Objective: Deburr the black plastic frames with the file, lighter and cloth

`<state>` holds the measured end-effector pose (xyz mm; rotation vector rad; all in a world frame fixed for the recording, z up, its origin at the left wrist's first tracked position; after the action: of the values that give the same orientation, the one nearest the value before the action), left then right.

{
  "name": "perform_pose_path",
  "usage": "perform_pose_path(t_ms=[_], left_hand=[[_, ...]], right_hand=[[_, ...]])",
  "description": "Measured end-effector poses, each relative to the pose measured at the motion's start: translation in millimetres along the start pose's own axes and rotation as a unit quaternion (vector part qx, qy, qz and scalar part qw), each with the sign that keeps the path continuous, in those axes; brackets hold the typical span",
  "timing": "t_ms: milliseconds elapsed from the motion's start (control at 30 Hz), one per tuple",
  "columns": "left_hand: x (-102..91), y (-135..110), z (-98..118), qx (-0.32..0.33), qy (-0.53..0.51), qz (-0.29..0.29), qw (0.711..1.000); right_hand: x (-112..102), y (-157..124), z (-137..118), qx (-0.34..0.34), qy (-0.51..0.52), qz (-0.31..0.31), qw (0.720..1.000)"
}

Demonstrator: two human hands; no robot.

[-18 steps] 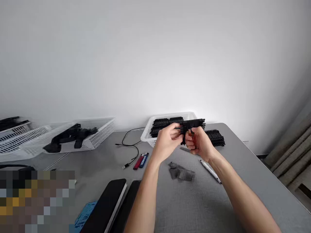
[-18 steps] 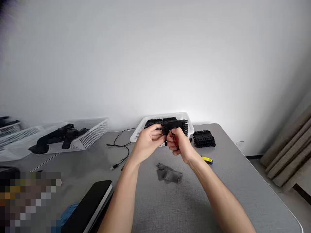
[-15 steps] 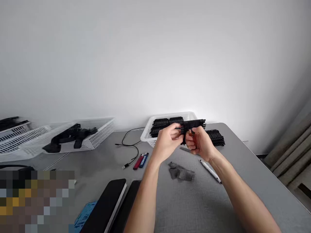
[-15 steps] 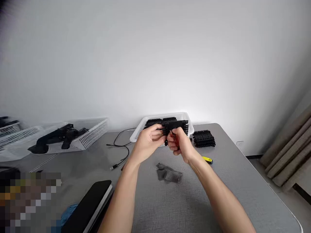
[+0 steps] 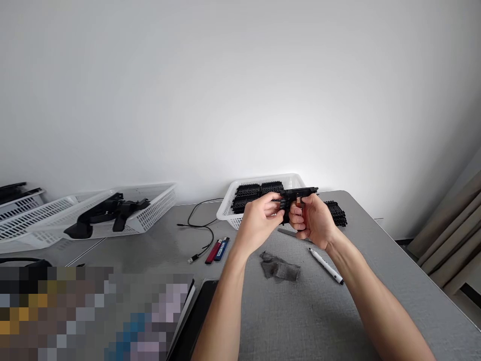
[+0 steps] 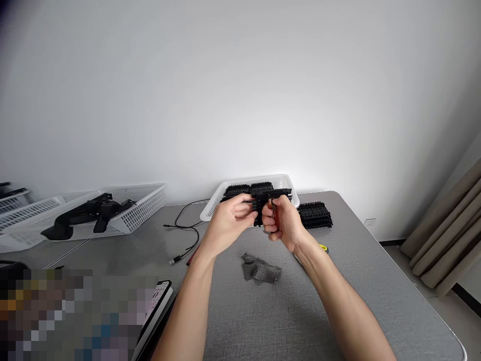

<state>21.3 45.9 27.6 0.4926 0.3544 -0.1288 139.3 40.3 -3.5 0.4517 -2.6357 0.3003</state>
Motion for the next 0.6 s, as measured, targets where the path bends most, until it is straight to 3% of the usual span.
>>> perform_pose_path(t_ms=[333,467,600], left_hand=[[-6.6,1,-3,-0.016,-0.003,0.031,0.999],[-9.5,3,-9,-0.032,-0.028,0.052,0.998],[-15.0,6,-17,-0.052,-0.081,0.088,0.991]], right_hand=[[-2,1,-2,-0.041,0.136,0.014,0.99],[1,-1,-6,-0.055,0.092,-0.003,0.994],[-2,-4,-15,-0.105,0.022,0.033,0.994]])
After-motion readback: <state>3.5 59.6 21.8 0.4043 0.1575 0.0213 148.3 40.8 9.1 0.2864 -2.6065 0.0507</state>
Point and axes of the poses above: each hand's wrist, its own y-axis towards the middle knuckle, its own x-axis out of the palm, z = x × y, the point moved 6 cm from there along y, towards the middle knuckle, and after that the axes turned 5 degrees about z, right-handed, at the moved point
